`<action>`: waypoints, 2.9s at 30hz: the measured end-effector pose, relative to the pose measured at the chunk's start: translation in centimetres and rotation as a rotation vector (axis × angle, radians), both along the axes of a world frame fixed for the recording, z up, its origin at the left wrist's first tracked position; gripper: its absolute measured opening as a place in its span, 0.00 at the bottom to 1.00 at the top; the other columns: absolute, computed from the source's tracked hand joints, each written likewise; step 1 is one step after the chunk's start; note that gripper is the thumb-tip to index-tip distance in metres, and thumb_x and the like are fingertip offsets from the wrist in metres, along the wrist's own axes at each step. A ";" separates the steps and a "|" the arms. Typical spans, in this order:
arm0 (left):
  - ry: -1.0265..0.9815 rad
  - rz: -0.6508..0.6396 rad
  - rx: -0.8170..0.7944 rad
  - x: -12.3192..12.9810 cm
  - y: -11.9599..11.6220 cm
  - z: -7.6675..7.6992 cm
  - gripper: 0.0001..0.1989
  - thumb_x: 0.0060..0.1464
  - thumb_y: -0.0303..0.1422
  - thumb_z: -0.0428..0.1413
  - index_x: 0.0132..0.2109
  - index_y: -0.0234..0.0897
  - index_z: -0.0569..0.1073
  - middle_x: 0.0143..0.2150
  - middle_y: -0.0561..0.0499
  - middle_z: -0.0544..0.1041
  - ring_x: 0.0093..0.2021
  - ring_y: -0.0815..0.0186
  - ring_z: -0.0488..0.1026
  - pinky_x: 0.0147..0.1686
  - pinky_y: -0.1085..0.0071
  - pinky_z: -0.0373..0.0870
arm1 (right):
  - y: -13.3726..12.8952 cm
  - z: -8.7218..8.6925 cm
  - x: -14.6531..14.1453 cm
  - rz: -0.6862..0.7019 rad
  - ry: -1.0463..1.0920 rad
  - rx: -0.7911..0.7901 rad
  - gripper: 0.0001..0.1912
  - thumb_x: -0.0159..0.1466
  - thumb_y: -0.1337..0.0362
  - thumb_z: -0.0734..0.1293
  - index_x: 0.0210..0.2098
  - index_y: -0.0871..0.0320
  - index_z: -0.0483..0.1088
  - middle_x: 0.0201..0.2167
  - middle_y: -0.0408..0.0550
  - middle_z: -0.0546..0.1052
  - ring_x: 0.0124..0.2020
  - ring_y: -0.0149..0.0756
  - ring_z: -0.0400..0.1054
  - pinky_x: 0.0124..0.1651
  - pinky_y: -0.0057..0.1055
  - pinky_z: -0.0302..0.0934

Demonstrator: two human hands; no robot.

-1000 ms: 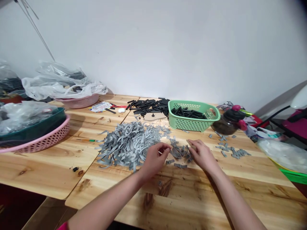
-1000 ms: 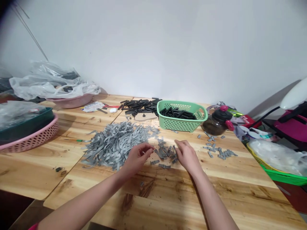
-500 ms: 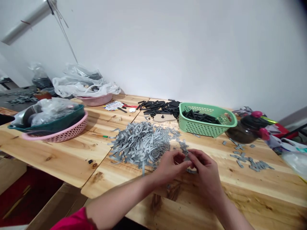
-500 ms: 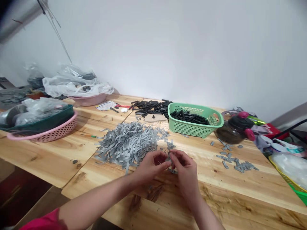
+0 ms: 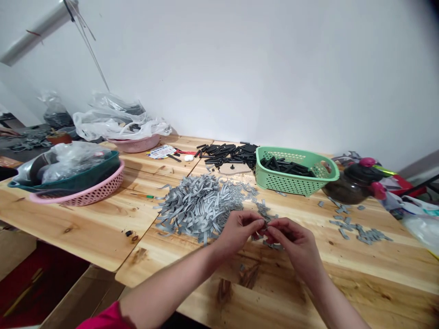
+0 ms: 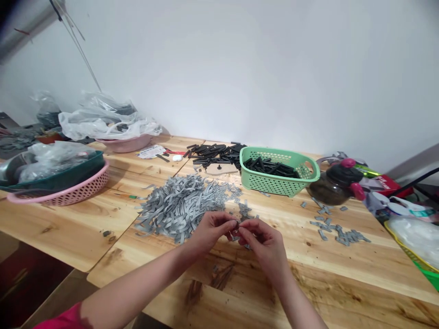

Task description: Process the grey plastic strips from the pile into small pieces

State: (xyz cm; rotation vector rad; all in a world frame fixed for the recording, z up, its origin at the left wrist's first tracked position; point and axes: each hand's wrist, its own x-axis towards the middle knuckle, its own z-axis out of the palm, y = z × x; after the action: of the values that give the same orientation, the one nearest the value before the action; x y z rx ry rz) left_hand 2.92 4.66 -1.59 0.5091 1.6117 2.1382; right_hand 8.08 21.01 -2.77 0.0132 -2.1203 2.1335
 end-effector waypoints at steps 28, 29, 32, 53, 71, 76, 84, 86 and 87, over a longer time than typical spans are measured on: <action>0.127 0.042 -0.112 -0.1 -0.1 0.5 0.11 0.50 0.35 0.61 0.30 0.29 0.75 0.25 0.51 0.72 0.26 0.72 0.66 0.27 0.76 0.61 | -0.2 0.3 -0.1 0.011 -0.079 -0.191 0.11 0.53 0.61 0.77 0.33 0.57 0.76 0.27 0.45 0.79 0.28 0.28 0.74 0.35 0.20 0.71; 0.132 0.038 -0.116 -0.1 -0.1 0.5 0.11 0.51 0.35 0.61 0.30 0.29 0.74 0.26 0.51 0.72 0.26 0.72 0.66 0.28 0.76 0.61 | -0.3 0.4 0.0 0.013 -0.091 -0.206 0.12 0.53 0.61 0.77 0.34 0.57 0.76 0.29 0.46 0.80 0.29 0.29 0.75 0.35 0.21 0.71; 0.165 0.038 -0.136 0.0 -0.1 0.5 0.10 0.53 0.35 0.59 0.30 0.29 0.74 0.26 0.51 0.71 0.27 0.72 0.66 0.28 0.76 0.61 | -0.5 0.7 0.1 0.012 -0.108 -0.197 0.14 0.52 0.60 0.77 0.36 0.58 0.77 0.30 0.48 0.80 0.30 0.30 0.75 0.36 0.22 0.72; 0.191 -0.005 -0.118 0.4 -0.3 0.6 0.10 0.55 0.34 0.59 0.30 0.30 0.74 0.25 0.52 0.71 0.27 0.72 0.66 0.28 0.77 0.60 | -0.2 0.4 0.5 0.058 -0.068 -0.082 0.11 0.57 0.58 0.74 0.34 0.60 0.76 0.27 0.47 0.78 0.28 0.28 0.72 0.34 0.22 0.69; 0.078 -0.107 -0.010 0.5 -0.5 1.0 0.17 0.51 0.42 0.62 0.30 0.30 0.73 0.25 0.52 0.71 0.26 0.72 0.66 0.29 0.75 0.62 | -0.6 0.4 0.8 -0.033 0.023 0.010 0.10 0.57 0.58 0.74 0.27 0.59 0.74 0.22 0.44 0.75 0.24 0.31 0.71 0.29 0.24 0.69; 0.240 0.007 -0.078 0.3 -0.5 0.9 0.15 0.55 0.40 0.59 0.30 0.30 0.72 0.25 0.52 0.70 0.26 0.72 0.65 0.29 0.76 0.60 | -0.8 0.4 0.9 0.010 -0.014 -0.078 0.11 0.57 0.58 0.74 0.38 0.55 0.77 0.31 0.46 0.79 0.30 0.33 0.75 0.35 0.28 0.73; 0.272 0.058 -0.095 0.4 -0.6 0.7 0.15 0.60 0.40 0.54 0.33 0.30 0.72 0.28 0.51 0.71 0.29 0.71 0.67 0.30 0.75 0.63 | -0.3 0.2 0.7 -0.023 0.009 -0.017 0.09 0.58 0.58 0.73 0.34 0.57 0.77 0.27 0.45 0.78 0.27 0.32 0.74 0.33 0.25 0.72; 0.228 0.050 -0.065 0.3 -0.5 0.6 0.14 0.56 0.40 0.58 0.36 0.30 0.73 0.29 0.50 0.71 0.28 0.71 0.67 0.30 0.75 0.64 | -0.3 0.1 0.7 -0.012 0.003 0.003 0.10 0.58 0.57 0.73 0.34 0.58 0.76 0.26 0.45 0.77 0.27 0.32 0.73 0.33 0.25 0.71; 0.210 0.038 -0.061 0.2 -0.5 0.5 0.14 0.54 0.40 0.60 0.36 0.30 0.73 0.29 0.50 0.72 0.28 0.72 0.67 0.29 0.75 0.64 | -0.4 0.0 0.7 -0.007 -0.001 0.013 0.10 0.58 0.57 0.73 0.33 0.58 0.76 0.25 0.45 0.77 0.27 0.32 0.73 0.33 0.25 0.70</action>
State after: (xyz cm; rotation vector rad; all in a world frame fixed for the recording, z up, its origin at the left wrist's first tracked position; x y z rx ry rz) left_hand 3.13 4.19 -1.11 0.7094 1.8063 2.1141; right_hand 8.78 20.65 -2.73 0.0069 -2.1312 2.1167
